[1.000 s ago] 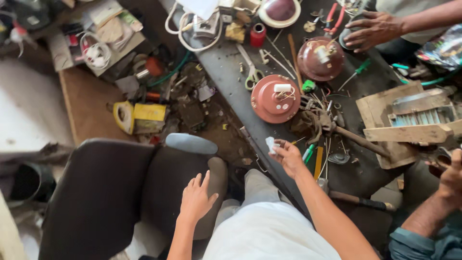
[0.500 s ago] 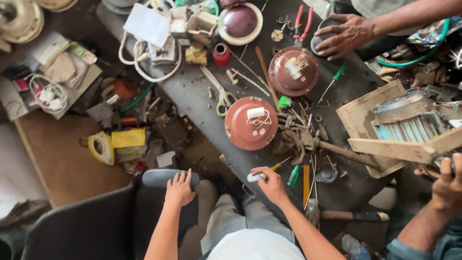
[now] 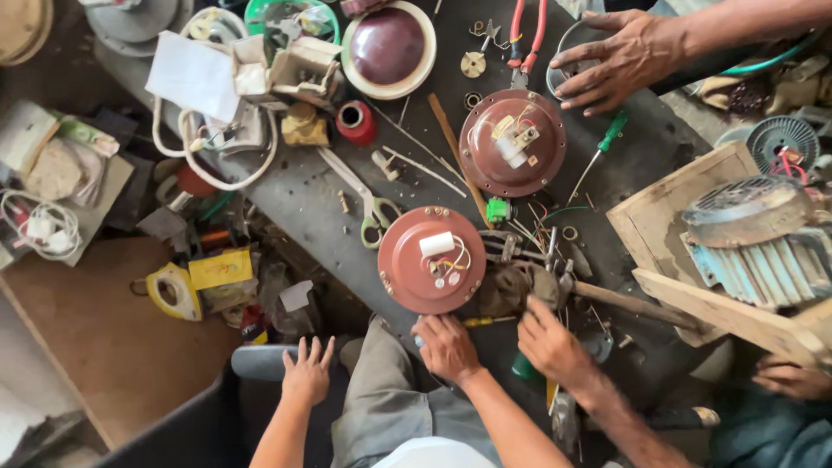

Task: The person retrieves a small component from a shelf, sits at a workbench, and uses a screwdriver to adjust and assemble parts on a circular electrical device. They manipulate wires and small metal pieces while another person works nearby.

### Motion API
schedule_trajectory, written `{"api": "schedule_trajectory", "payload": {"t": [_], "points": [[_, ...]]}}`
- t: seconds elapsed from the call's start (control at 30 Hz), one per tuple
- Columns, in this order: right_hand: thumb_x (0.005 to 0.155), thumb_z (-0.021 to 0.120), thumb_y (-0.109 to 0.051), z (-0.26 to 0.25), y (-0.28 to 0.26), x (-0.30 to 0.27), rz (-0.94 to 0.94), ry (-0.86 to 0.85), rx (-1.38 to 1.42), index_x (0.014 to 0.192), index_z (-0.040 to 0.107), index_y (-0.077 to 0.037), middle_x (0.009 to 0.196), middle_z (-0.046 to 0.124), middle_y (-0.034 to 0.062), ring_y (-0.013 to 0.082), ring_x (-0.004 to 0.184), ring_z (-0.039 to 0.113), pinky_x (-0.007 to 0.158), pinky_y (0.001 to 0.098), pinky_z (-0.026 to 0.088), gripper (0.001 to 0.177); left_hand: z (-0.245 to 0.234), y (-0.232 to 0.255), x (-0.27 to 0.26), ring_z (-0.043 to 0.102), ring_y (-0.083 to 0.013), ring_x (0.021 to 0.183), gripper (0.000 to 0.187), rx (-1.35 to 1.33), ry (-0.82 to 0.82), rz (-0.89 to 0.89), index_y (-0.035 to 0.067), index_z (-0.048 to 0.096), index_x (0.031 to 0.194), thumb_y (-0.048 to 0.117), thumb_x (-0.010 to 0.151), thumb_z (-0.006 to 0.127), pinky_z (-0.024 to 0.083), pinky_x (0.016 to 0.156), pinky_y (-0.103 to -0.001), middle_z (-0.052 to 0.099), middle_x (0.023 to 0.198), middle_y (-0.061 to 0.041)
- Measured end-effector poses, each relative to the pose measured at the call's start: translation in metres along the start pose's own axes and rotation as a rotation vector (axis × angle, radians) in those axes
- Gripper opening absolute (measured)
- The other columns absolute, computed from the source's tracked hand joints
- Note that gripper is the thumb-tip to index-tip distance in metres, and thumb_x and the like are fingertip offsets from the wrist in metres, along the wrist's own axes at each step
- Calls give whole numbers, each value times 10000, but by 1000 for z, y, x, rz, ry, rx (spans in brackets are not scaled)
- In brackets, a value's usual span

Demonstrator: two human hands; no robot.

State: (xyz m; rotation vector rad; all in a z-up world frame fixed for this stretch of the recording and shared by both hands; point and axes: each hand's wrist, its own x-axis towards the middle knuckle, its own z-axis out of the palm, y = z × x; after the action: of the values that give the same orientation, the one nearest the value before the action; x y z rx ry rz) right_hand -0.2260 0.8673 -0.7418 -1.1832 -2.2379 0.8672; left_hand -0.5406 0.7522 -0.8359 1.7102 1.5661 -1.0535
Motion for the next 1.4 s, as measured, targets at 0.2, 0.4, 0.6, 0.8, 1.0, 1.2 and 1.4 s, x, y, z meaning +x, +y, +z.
{"api": "schedule_trajectory", "payload": {"t": [0.2, 0.4, 0.6, 0.8, 1.0, 1.2, 1.4], "points": [[758, 636, -111, 13, 15, -3, 45, -43, 12, 1019, 665, -81, 1069, 648, 113, 346, 1020, 623, 887, 465, 499, 264, 7, -15, 40, 468, -320, 1302, 915, 107, -60, 164, 275, 47, 1642, 233, 909, 592, 343, 1087, -626, 327, 1585, -129], [775, 645, -98, 21, 21, -11, 80, -44, -3, 1004, 666, -95, 1024, 665, 76, 320, 990, 655, 894, 457, 523, 230, 14, -52, 86, 635, -253, 1003, 830, 67, 233, 215, 252, 147, 1629, 142, 903, 535, 516, 798, -443, 527, 1403, -129], [785, 696, -155, 47, 40, -32, 59, -29, -14, 992, 709, -135, 1042, 674, 38, 280, 1023, 693, 922, 463, 537, 208, 52, -106, 106, 680, -214, 771, 834, -51, 565, 244, 217, 336, 1560, 106, 757, 533, 560, 699, -367, 652, 1172, -90], [808, 722, -232, 70, 58, -47, -57, 82, -189, 1017, 742, -233, 1068, 669, -59, 221, 1022, 713, 936, 427, 560, 210, 100, -151, 156, 575, -163, 516, 658, 28, 947, 207, 184, 624, 1390, 59, 748, 542, 508, 506, -321, 679, 928, -70], [770, 742, -141, 56, 48, -43, -95, 167, -191, 1072, 726, -166, 1124, 674, 56, 238, 985, 706, 830, 400, 579, 304, 138, -174, 239, 377, -130, 449, 371, 14, 1519, 333, 124, 808, 1162, 22, 920, 547, 475, 529, -354, 532, 596, 8], [788, 768, -40, 64, 21, -39, -106, 410, -476, 1065, 659, -97, 1116, 668, 80, 253, 975, 716, 783, 358, 590, 304, 129, -171, 231, 605, -233, 797, 748, -347, 810, 309, 217, 517, 1457, 278, 746, 743, 561, 782, -379, 631, 971, -67], [810, 739, 5, 89, -37, -28, 6, 753, -505, 1114, 649, -59, 1046, 651, 86, 260, 934, 692, 809, 350, 577, 323, 40, -145, 130, 596, -332, 1186, 974, -302, 654, 622, 217, 358, 1553, 397, 721, 830, 491, 988, -418, 565, 1398, -131]]}}
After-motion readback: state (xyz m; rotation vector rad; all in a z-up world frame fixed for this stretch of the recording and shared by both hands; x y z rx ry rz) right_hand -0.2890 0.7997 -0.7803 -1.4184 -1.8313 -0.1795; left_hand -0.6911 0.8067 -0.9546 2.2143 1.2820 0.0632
